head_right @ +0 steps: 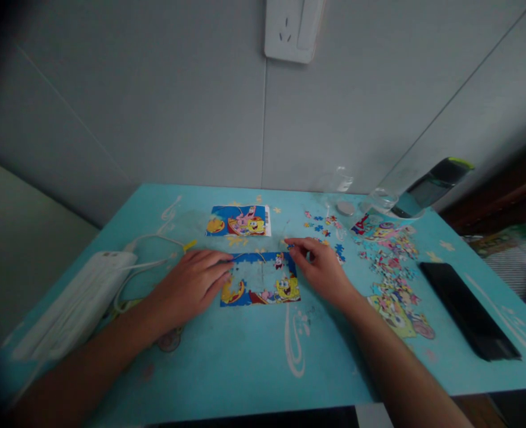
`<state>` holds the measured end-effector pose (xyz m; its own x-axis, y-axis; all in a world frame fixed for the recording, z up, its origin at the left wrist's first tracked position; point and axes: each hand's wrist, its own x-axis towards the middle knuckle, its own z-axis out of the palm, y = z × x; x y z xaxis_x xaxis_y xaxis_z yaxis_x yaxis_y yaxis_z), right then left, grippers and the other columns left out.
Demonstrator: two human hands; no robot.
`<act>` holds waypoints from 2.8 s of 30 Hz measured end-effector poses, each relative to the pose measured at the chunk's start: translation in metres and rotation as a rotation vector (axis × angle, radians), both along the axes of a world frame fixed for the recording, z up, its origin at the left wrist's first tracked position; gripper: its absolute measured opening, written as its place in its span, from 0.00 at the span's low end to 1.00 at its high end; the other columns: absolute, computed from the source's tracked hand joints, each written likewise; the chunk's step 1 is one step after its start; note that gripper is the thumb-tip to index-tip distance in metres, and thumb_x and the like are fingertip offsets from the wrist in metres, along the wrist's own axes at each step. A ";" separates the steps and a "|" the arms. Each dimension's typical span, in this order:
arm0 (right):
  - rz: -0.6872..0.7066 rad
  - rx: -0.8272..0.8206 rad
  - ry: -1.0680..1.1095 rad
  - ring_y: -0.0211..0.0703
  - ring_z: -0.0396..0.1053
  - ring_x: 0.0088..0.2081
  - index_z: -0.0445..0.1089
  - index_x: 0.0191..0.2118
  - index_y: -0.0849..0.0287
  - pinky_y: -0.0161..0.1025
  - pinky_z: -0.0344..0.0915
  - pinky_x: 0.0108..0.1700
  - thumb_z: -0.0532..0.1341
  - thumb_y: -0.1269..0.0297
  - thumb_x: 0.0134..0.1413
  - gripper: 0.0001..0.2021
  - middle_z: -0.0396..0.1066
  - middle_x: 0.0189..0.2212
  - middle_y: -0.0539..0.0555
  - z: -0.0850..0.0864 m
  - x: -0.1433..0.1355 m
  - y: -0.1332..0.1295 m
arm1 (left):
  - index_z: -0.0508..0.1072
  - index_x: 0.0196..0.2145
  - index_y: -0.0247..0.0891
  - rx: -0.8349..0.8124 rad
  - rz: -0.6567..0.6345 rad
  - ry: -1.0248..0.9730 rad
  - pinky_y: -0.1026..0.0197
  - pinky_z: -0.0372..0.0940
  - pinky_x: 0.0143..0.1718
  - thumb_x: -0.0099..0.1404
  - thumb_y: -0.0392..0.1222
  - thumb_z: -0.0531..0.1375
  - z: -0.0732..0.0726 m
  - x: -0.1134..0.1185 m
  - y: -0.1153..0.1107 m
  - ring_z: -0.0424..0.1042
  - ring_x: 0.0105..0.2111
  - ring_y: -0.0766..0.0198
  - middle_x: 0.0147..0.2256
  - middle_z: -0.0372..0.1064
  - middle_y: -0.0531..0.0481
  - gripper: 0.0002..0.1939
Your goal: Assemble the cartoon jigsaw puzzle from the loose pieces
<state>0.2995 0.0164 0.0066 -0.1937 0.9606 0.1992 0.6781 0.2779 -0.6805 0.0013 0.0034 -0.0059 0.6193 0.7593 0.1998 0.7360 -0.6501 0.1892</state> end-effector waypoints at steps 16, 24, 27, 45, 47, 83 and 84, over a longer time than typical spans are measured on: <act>0.099 -0.241 0.108 0.42 0.74 0.31 0.76 0.49 0.57 0.37 0.67 0.33 0.60 0.58 0.62 0.14 0.80 0.35 0.52 -0.006 -0.005 -0.009 | 0.74 0.50 0.39 0.048 -0.034 0.049 0.47 0.60 0.53 0.71 0.32 0.56 -0.013 -0.005 0.008 0.70 0.50 0.54 0.51 0.73 0.48 0.13; 0.110 -0.275 0.134 0.41 0.71 0.30 0.75 0.49 0.59 0.37 0.65 0.31 0.59 0.59 0.62 0.15 0.79 0.33 0.53 -0.008 -0.006 -0.010 | 0.75 0.48 0.40 0.075 -0.009 -0.008 0.48 0.61 0.54 0.72 0.34 0.56 -0.011 -0.005 0.007 0.70 0.49 0.55 0.49 0.73 0.47 0.11; 0.108 -0.271 0.141 0.40 0.70 0.28 0.75 0.50 0.58 0.36 0.64 0.29 0.58 0.58 0.62 0.15 0.79 0.32 0.53 -0.007 -0.006 -0.011 | 0.76 0.47 0.41 0.081 -0.002 -0.025 0.49 0.61 0.54 0.72 0.34 0.55 -0.011 -0.005 0.007 0.70 0.48 0.56 0.48 0.73 0.48 0.12; -0.112 -0.015 0.003 0.43 0.73 0.32 0.76 0.47 0.57 0.39 0.67 0.36 0.58 0.60 0.62 0.13 0.79 0.34 0.54 -0.005 -0.002 -0.007 | 0.76 0.48 0.39 0.063 -0.019 0.005 0.47 0.62 0.53 0.72 0.34 0.55 -0.007 -0.005 0.007 0.70 0.49 0.54 0.49 0.73 0.46 0.12; -0.109 -0.010 -0.004 0.43 0.72 0.32 0.76 0.47 0.57 0.39 0.68 0.36 0.58 0.61 0.62 0.13 0.78 0.34 0.54 -0.004 -0.002 -0.008 | 0.76 0.48 0.40 0.055 -0.014 0.002 0.48 0.62 0.53 0.72 0.34 0.55 -0.007 -0.004 0.007 0.70 0.49 0.54 0.49 0.72 0.46 0.12; -0.015 -0.187 0.232 0.41 0.72 0.32 0.74 0.48 0.59 0.37 0.65 0.34 0.61 0.59 0.62 0.13 0.77 0.33 0.53 -0.009 0.001 -0.006 | 0.77 0.46 0.38 0.024 -0.013 -0.032 0.46 0.62 0.52 0.70 0.39 0.59 -0.003 -0.002 0.006 0.70 0.46 0.54 0.45 0.72 0.46 0.09; -0.015 -0.201 0.240 0.41 0.71 0.31 0.74 0.48 0.59 0.37 0.65 0.34 0.61 0.59 0.61 0.14 0.77 0.32 0.53 -0.008 0.000 -0.006 | 0.77 0.46 0.38 0.026 -0.014 -0.035 0.46 0.62 0.52 0.70 0.39 0.59 -0.003 -0.002 0.006 0.70 0.46 0.54 0.45 0.72 0.46 0.09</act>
